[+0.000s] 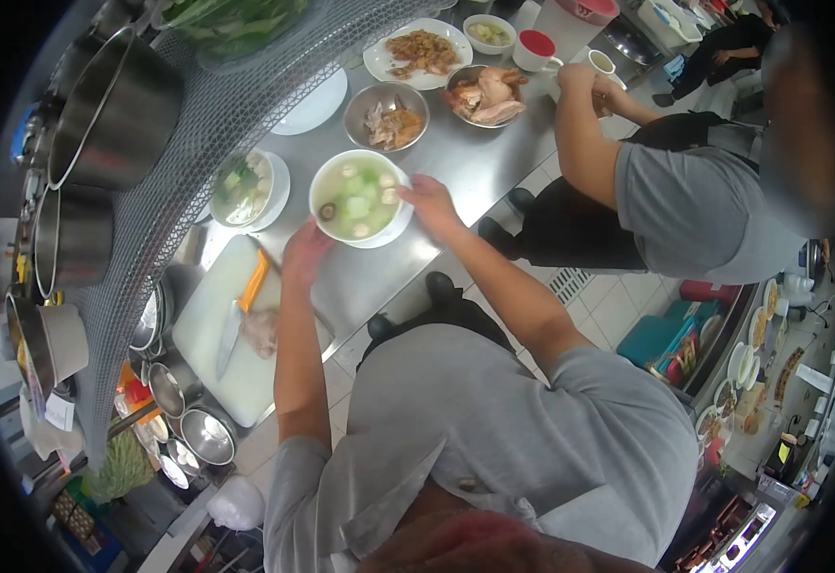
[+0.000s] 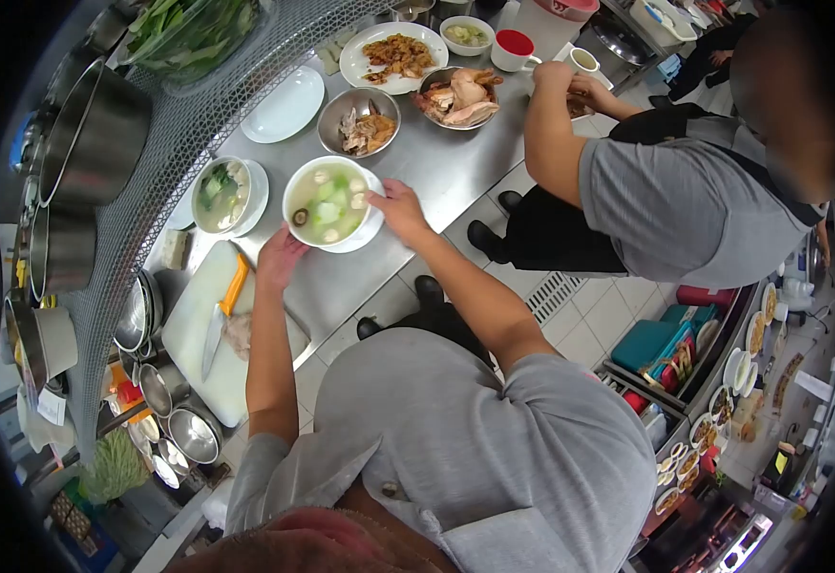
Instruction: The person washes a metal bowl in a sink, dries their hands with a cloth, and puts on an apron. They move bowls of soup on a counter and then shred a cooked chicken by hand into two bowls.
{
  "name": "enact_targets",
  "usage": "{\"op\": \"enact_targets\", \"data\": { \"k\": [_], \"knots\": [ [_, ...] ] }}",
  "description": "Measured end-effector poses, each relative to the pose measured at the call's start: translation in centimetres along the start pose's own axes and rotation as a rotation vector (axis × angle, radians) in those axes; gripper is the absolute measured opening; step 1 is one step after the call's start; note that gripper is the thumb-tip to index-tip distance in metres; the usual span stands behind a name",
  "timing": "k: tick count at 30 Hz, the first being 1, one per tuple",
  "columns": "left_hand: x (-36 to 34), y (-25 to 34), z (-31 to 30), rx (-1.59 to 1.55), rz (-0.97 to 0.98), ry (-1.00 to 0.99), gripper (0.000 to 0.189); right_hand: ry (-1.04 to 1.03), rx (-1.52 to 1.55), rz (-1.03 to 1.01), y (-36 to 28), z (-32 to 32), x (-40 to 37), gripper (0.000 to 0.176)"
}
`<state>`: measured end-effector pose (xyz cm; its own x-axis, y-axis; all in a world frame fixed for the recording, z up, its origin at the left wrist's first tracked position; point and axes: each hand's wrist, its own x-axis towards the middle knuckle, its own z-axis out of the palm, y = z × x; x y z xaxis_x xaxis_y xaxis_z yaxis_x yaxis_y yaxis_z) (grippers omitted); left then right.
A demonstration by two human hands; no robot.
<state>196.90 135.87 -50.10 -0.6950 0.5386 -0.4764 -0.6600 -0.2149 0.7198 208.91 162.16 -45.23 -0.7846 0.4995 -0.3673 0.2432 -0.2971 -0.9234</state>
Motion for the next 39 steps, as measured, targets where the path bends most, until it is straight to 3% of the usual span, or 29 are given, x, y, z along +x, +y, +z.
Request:
{"op": "enact_targets", "data": {
  "k": [3,13,20,31,33,34,36,38,39],
  "knots": [
    [-0.3,-1.4,2.7,0.016,-0.032,-0.017,0.039,0.013,-0.015,0.01,1.9,-3.5,0.4,0.075],
    [2.9,-4.8,9.5,0.101,-0.152,-0.143,0.042,0.097,-0.026,0.004,0.9,-12.8,0.5,0.077],
    [5.0,-6.4,14.2,0.155,-0.22,-0.123,0.047,0.121,0.048,-0.017,0.8,-17.7,3.1,0.068],
    [5.7,-6.5,16.3,0.185,-0.272,-0.167,0.051,0.147,0.087,-0.023,0.5,-20.0,3.5,0.06],
    [5.3,-6.0,15.4,0.281,-0.224,-0.152,0.05,0.127,0.118,-0.038,1.4,-20.6,3.0,0.057],
    [5.0,-6.0,14.5,0.367,-0.184,-0.134,0.049,0.32,0.173,-0.045,2.3,-20.2,2.0,0.045],
    [3.1,-4.5,12.7,0.492,-0.084,-0.127,0.046,0.479,-0.029,-0.037,3.0,-19.7,-2.2,0.036],
    [-1.4,1.0,10.1,0.567,0.036,-0.161,0.044,0.449,-0.191,-0.053,3.8,-17.8,-7.0,0.041],
    [-2.4,3.7,7.3,0.691,0.123,-0.128,0.039,0.31,-0.366,-0.163,5.4,-17.0,-9.0,0.04]
  ]
}}
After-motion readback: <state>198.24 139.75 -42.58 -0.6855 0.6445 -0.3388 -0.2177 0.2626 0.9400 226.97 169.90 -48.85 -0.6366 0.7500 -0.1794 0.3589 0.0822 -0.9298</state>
